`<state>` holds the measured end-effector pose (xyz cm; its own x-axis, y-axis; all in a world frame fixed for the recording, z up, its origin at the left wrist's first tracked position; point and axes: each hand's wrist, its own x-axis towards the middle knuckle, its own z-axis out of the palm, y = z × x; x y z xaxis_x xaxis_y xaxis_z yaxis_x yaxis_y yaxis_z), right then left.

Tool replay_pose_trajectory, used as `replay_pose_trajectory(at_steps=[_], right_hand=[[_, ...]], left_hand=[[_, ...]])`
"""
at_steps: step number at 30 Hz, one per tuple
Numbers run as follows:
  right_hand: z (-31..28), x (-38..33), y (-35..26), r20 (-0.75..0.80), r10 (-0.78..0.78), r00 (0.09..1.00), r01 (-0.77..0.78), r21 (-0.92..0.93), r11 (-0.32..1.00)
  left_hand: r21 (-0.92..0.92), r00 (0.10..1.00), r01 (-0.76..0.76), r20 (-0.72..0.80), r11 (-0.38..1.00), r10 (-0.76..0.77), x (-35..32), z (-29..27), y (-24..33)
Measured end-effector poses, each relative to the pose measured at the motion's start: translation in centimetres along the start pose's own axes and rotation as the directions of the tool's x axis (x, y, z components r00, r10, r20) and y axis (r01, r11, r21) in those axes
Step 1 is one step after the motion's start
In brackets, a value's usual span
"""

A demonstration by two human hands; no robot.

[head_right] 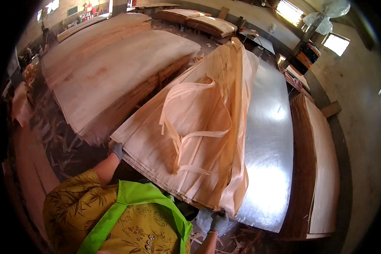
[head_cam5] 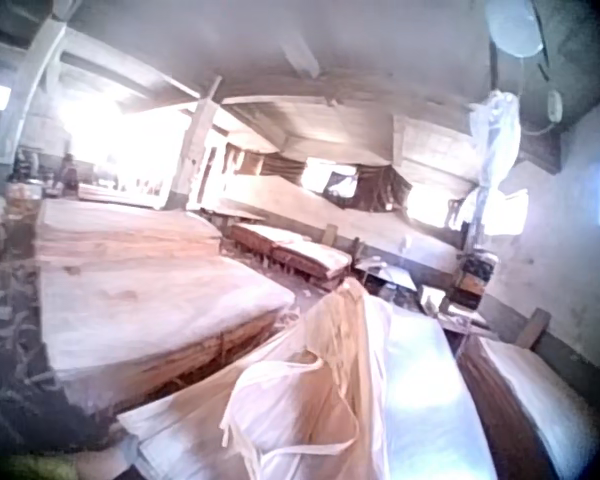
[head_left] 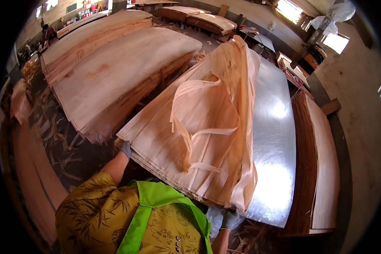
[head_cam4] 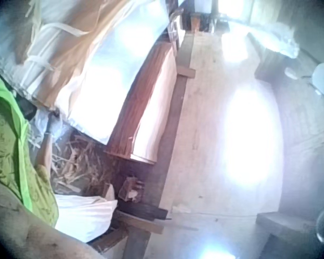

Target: The person organizes large wood veneer sheets, picking them up from one stack and placing them onto a metal table. The person then uses a hand tool and small pieces of white tape to join multiple veneer strips together into a larger sheet.

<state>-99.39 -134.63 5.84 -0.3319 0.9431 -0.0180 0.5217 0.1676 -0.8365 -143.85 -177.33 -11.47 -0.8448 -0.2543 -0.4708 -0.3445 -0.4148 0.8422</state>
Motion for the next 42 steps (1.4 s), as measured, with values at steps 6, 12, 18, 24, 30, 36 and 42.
replay_pose_trajectory(at_steps=[6,12,18,24,30,36,42], right_hand=[[1.0,3.0,10.1,-0.097,-0.044,0.994,0.053,0.097,0.994],[2.8,2.7,7.8,0.06,0.116,0.991,-0.131,0.44,0.889],[1.7,3.0,5.4,0.094,0.256,0.962,-0.273,0.32,0.907],[3.8,4.6,6.0,0.199,0.298,0.934,-0.357,0.435,0.827],[2.4,4.4,4.2,0.132,0.262,0.956,-0.292,0.352,0.889],[-0.5,5.6,11.7,-0.018,0.109,0.994,-0.085,0.51,0.856],[-5.1,1.6,7.2,0.197,0.324,0.925,-0.376,0.357,0.855]], left_hand=[[-0.126,0.994,0.108,0.011,0.986,-0.108,-3.4,3.8,1.2],[-0.167,0.994,0.065,-0.076,0.984,-0.079,-2.2,0.9,2.6],[-0.109,0.988,0.157,0.001,0.982,-0.158,-4.0,1.8,2.7],[0.044,0.996,0.035,0.077,0.998,-0.038,-2.4,-0.6,2.8],[-0.098,0.989,0.149,-0.008,0.984,-0.15,-2.5,0.0,2.7],[-0.203,0.941,0.269,0.262,0.941,-0.213,-1.3,1.5,3.4],[-0.19,0.927,0.268,0.32,0.945,-0.198,-1.0,1.1,5.6]])
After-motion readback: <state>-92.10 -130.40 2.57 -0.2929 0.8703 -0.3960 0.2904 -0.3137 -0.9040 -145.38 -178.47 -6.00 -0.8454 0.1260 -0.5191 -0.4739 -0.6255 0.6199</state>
